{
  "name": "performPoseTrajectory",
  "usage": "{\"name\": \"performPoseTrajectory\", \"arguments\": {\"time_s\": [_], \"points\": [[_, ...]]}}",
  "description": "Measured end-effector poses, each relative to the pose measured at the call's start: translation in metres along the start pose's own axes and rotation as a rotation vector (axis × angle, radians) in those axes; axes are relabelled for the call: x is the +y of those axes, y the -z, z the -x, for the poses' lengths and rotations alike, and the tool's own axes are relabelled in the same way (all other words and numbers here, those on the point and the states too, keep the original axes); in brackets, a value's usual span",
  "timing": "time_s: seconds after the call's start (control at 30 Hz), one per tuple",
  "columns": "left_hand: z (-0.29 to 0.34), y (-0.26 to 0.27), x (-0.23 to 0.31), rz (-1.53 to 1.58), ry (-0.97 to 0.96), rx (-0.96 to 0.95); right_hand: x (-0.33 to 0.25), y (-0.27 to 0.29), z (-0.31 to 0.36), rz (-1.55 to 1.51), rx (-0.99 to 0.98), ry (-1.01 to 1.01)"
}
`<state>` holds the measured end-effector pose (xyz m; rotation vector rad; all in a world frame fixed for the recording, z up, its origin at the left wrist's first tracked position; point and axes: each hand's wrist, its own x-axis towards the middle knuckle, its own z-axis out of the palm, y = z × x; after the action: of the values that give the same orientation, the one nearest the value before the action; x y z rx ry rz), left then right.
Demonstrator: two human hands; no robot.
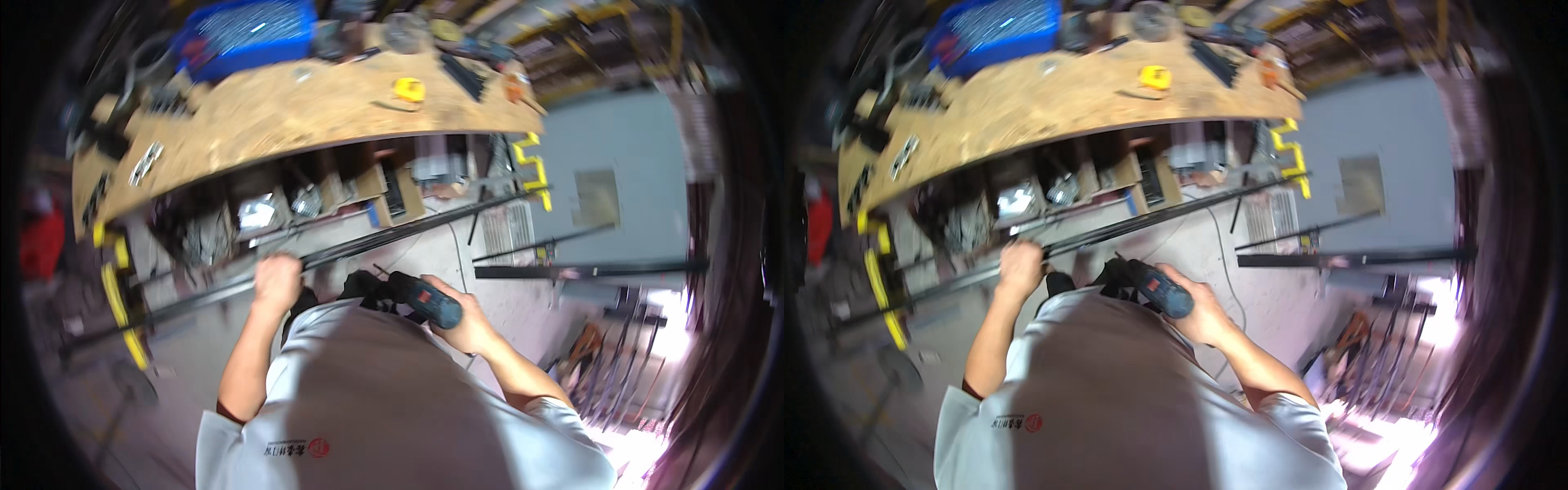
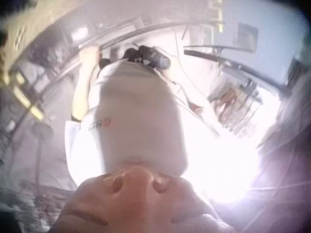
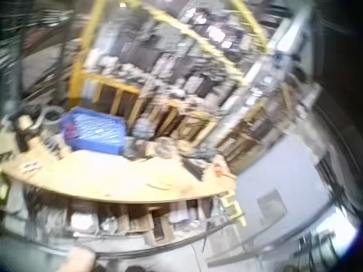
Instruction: The person uses a power drill to drive screws into a long black metal bar while it is resting on a yellow stand.
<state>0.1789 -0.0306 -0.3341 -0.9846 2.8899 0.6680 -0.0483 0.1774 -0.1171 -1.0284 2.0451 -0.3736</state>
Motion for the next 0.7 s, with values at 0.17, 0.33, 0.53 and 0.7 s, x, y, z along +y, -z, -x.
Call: {"name": "performPoseTrajectory", "arguments": {"time_s": [0.17,0.33,0.53,0.7], "points": [[-0.015,-0.031,-0.009,-0.102,-0.006,-0.128,0.119,-0.040,0.023,-0.267,0.274,-0.192],[-0.009,-0.018,0.001,-0.038,-0.043,-0.144,0.206,-0.074,0.049,-0.366,0.512,-0.267],[-0.036,0.000,0.045,-0.196,-0.028,-0.260,0.287,-0.111,0.054,-0.566,0.595,-0.295],[-0.038,0.004,0.045,-0.096,-0.066,-0.252,0.294,-0.092,0.061,-0.811,0.412,-0.441]]}}
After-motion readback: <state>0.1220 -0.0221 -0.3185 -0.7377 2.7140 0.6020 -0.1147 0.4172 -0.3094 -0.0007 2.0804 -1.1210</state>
